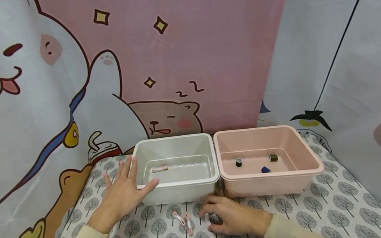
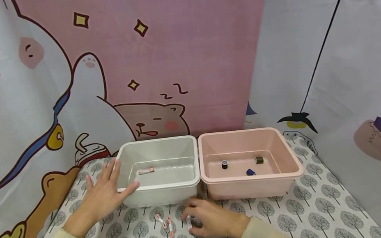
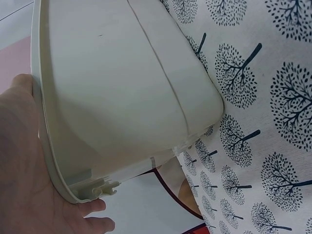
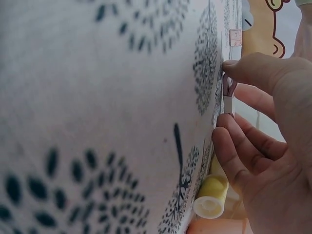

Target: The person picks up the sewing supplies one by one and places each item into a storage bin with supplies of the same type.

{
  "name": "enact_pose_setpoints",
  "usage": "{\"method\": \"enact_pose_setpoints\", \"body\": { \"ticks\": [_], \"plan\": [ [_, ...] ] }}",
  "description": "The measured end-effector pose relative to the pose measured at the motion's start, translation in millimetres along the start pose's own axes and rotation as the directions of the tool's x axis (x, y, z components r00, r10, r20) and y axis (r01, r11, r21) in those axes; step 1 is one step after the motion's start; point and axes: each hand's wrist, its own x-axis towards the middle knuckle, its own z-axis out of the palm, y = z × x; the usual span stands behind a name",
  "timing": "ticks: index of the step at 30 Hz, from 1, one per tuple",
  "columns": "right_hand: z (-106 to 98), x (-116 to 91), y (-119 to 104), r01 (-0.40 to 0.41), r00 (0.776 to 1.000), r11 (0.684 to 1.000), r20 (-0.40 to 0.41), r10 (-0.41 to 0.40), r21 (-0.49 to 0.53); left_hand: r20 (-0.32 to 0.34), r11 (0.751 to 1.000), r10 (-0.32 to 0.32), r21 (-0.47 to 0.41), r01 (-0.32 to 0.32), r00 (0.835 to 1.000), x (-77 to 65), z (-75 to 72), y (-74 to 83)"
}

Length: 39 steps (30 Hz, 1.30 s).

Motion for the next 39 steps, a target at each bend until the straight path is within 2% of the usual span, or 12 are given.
{"method": "enact_pose_setpoints", "body": {
  "ticks": [20, 28, 39],
  "plan": [
    [-4.1, -2.3, -0.5, 0.017, 0.999, 0.999, -0.036, -0.015, 0.034, -0.003, 1.000, 0.003, -0.001, -0.003, 1.000, 0.3, 0.5, -1.4],
    [-10.5, -2.2, -4.9, 0.032, 0.998, 0.995, -0.051, -0.028, 0.089, 0.005, 1.000, 0.000, 0.000, 0.000, 1.000, 0.8, -0.1, -1.5],
    [-15.3, -4.6, -8.7, 0.108, 0.986, 0.993, -0.132, -0.101, 0.049, 0.004, 1.000, 0.004, 0.008, -0.004, 1.000, 1.0, 0.2, -1.0]
  ]
}}
